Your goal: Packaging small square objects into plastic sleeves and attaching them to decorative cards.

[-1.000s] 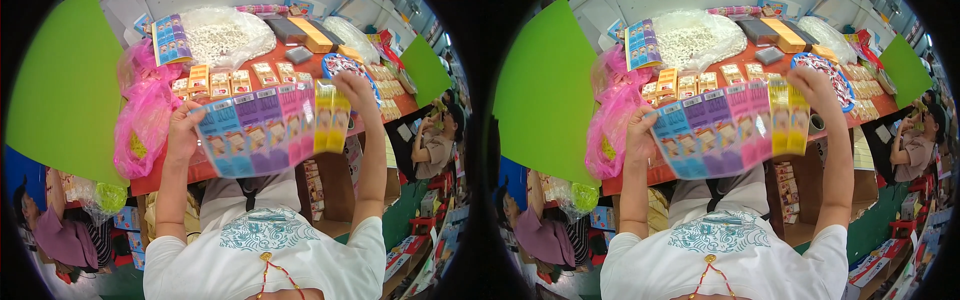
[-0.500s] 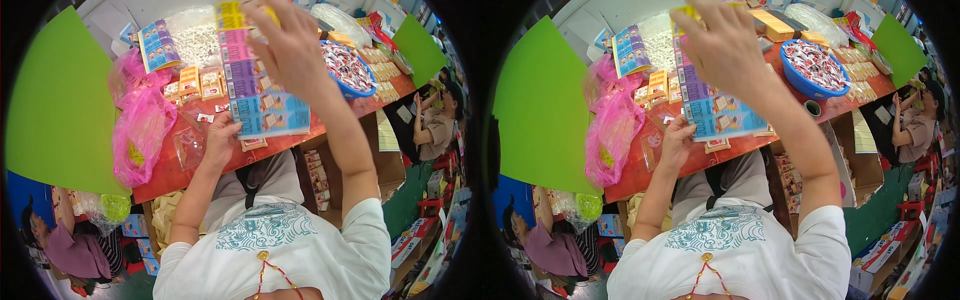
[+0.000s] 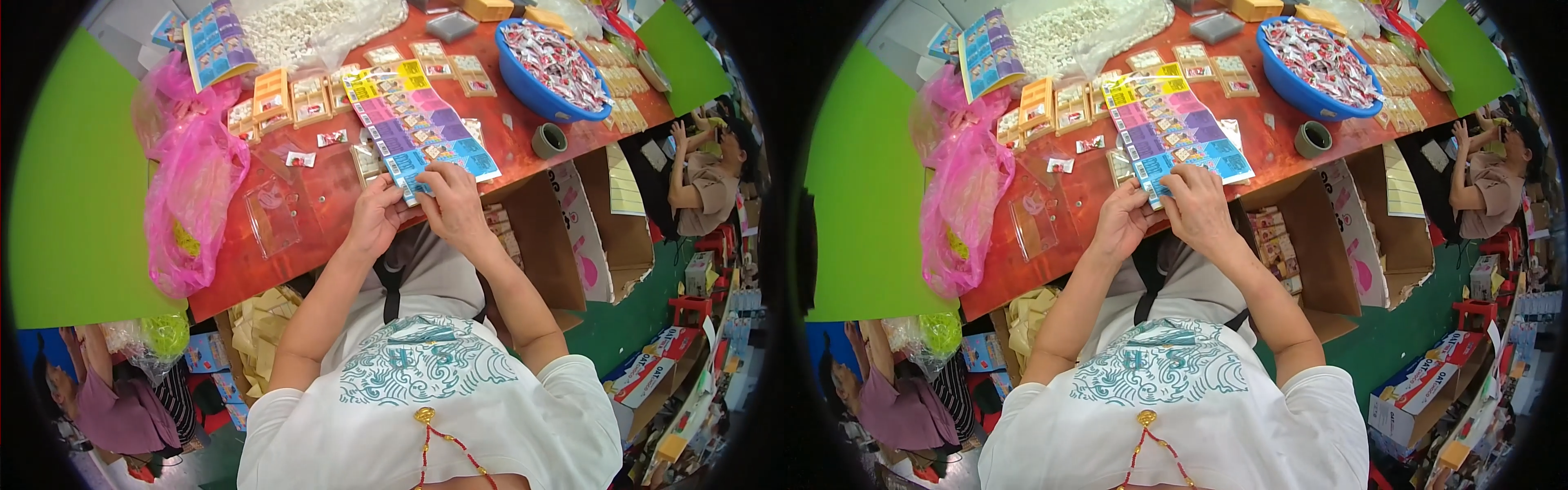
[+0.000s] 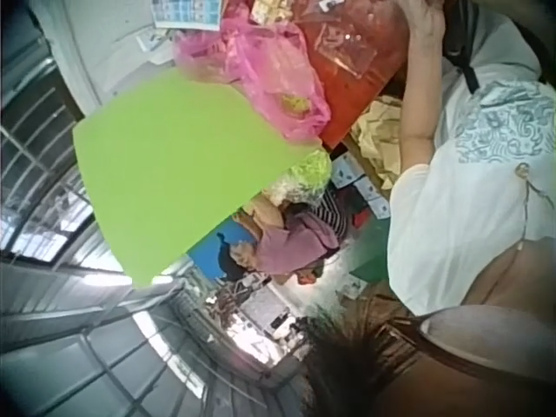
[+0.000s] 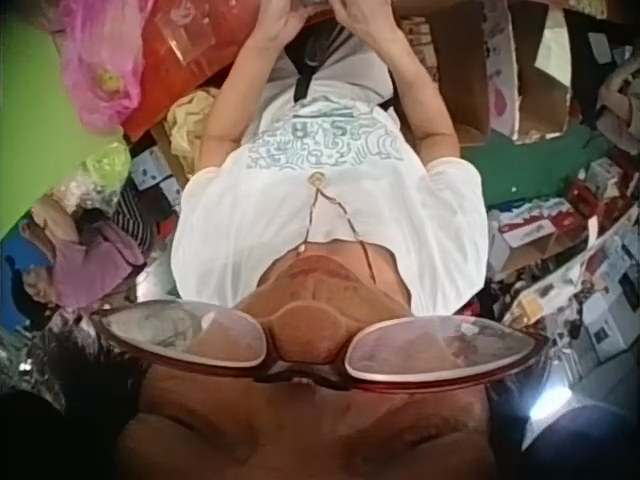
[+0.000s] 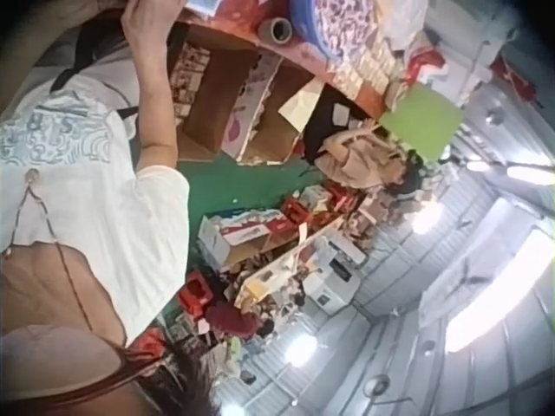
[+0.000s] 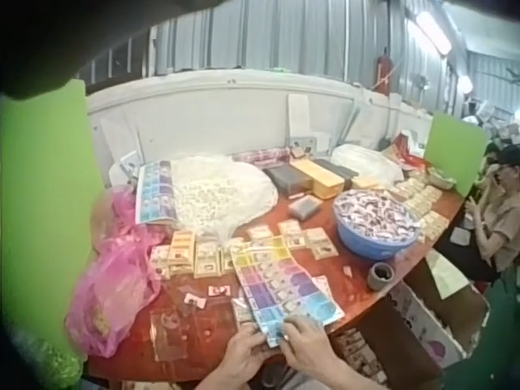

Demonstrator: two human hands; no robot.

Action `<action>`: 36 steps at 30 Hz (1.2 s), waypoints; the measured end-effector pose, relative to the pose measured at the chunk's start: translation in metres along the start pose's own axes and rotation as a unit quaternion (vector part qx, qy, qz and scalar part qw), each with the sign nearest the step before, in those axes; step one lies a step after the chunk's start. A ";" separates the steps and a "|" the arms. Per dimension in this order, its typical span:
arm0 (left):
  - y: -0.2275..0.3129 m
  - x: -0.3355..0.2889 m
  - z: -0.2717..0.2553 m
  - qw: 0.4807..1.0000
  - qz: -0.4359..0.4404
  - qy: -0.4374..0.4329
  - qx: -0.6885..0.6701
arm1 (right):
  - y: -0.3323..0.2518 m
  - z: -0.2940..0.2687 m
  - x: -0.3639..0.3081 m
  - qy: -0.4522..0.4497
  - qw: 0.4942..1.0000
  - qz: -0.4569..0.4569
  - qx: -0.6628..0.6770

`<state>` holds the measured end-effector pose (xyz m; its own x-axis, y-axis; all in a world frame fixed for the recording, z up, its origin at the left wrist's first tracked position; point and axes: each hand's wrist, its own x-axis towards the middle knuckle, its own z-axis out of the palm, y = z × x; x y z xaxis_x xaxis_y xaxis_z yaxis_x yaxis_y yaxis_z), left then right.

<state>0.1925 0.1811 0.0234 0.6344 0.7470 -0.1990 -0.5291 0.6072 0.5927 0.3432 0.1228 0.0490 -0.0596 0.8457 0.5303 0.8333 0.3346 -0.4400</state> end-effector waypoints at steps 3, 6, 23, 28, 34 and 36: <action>-0.005 -0.005 -0.003 0.999 -0.036 0.004 0.008 | 0.009 0.008 -0.006 0.008 1.000 0.004 0.003; -0.011 -0.007 -0.005 0.999 -0.048 0.016 0.020 | 0.013 0.012 -0.012 -0.016 0.999 0.024 0.018; -0.009 0.007 -0.002 0.994 -0.097 0.007 0.050 | 0.005 -0.010 -0.028 0.001 0.999 -0.028 -0.044; -0.016 0.014 -0.016 0.995 -0.078 -0.041 0.047 | 0.003 -0.014 -0.031 0.002 0.999 0.011 -0.037; -0.019 0.012 -0.004 0.993 -0.109 -0.032 0.042 | 0.006 -0.018 -0.024 -0.005 0.998 0.060 -0.028; -0.019 0.012 -0.002 0.992 -0.107 -0.032 0.050 | 0.007 -0.017 -0.022 -0.001 0.998 0.063 -0.031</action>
<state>0.2097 0.1790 0.0083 0.7621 0.5831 -0.2815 -0.3220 0.7185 0.6165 0.3599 0.0993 0.0460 0.0468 0.8801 0.4725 0.8670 0.1991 -0.4568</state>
